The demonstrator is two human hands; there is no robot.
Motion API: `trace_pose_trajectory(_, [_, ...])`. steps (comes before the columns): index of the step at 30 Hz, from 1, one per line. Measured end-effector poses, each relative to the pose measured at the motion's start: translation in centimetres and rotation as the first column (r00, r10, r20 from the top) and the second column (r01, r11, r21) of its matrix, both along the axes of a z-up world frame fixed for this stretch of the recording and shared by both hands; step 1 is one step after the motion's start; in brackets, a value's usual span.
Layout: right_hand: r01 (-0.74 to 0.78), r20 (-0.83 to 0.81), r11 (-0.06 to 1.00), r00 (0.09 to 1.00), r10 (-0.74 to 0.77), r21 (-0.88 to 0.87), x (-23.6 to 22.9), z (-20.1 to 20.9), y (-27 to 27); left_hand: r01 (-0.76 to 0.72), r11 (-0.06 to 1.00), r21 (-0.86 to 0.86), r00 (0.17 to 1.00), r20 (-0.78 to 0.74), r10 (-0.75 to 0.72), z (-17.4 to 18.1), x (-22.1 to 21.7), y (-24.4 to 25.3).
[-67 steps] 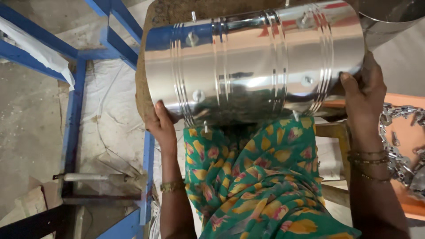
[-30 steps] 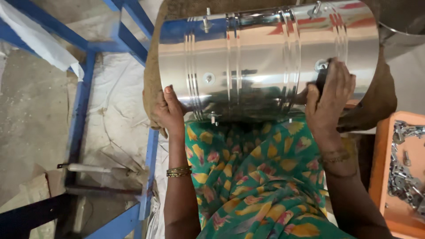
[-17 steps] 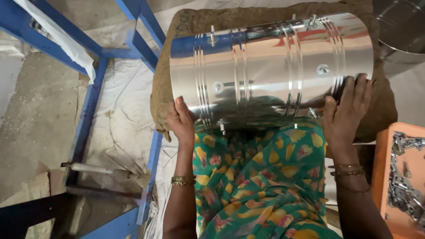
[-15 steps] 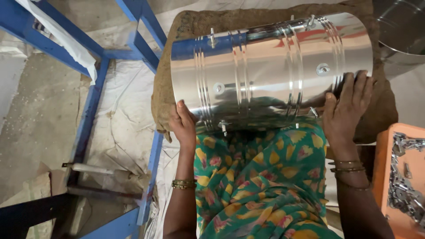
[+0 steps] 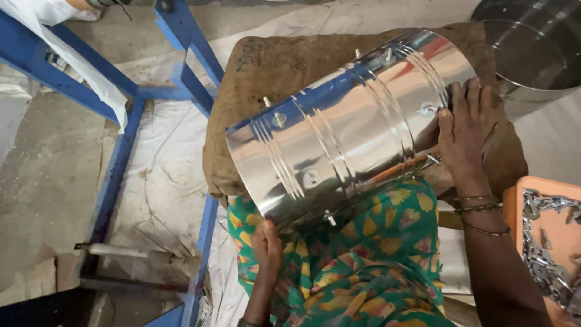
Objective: The person sits on the floor and rubs the exterior of a large cylindrical stainless steel container with a cloth. They rotate the container periodically to access different sections and continue rubbing the surface.
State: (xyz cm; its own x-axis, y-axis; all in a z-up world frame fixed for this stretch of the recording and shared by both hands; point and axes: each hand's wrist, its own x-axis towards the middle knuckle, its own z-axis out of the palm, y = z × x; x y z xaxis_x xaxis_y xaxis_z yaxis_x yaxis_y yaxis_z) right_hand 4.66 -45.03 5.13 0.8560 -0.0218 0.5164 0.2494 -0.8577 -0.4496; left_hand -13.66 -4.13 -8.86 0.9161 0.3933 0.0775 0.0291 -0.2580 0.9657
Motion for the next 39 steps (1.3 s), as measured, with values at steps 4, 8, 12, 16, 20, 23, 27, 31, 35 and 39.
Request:
trace_pose_trajectory(4, [0.025, 0.001, 1.000, 1.000, -0.025, 0.016, 1.2, 0.2, 0.4, -0.091, 0.994, -0.063, 0.983, 0.154, 0.100, 3.1, 1.5, 2.8])
trace_pose_trajectory(8, [0.047, -0.006, 0.999, 0.999, -0.047, 0.001, 0.7, 0.2, 0.3, -0.067, 0.979, 0.194, 0.941, 0.338, -0.003, 11.0, 6.8, 5.5])
trace_pose_trajectory(12, [0.052, -0.033, 0.998, 0.998, -0.053, -0.022, -2.9, 0.1, 0.6, -0.121, 0.718, 0.685, 0.904, 0.375, -0.206, 17.3, 10.3, 5.8])
trace_pose_trajectory(16, [0.024, -0.134, 0.991, 0.991, -0.006, 0.129, -8.5, -0.5, 1.2, -0.104, 0.547, 0.831, 0.836, 0.371, -0.404, 18.9, 13.1, 5.9])
trace_pose_trajectory(20, [0.279, -0.424, 0.820, 0.904, -0.050, 0.500, -12.9, -3.2, 2.2, 0.120, 0.691, 0.713, 0.818, 0.324, -0.476, 17.7, 14.7, 6.1])
trace_pose_trajectory(23, [0.402, -0.536, 0.473, 0.823, 0.188, 0.784, -13.4, -7.1, 4.1, 0.066, 0.696, 0.715, 0.817, 0.362, -0.449, 16.5, 14.9, 6.4])
trace_pose_trajectory(27, [0.378, -0.452, 0.258, 0.815, 0.362, 0.889, -13.4, -10.5, 6.4, -0.024, 0.575, 0.818, 0.832, 0.335, -0.442, 15.2, 13.2, 7.1])
trace_pose_trajectory(31, [0.294, -0.438, 0.382, 0.816, 0.377, 0.876, -12.3, -8.5, 8.0, -0.116, 0.514, 0.850, 0.863, 0.342, -0.371, 14.1, 10.7, 8.3])
trace_pose_trajectory(35, [0.183, -0.423, 0.520, 0.817, 0.391, 0.835, -10.3, -4.7, 9.3, -0.185, 0.615, 0.767, 0.912, 0.367, -0.183, 12.4, 8.1, 8.9])
trace_pose_trajectory(39, [-0.055, -0.362, 0.744, 0.848, 0.387, 0.666, -7.5, -2.0, 10.8, -0.220, 0.645, 0.732, 0.922, 0.373, -0.109, 11.6, 5.8, 8.8])
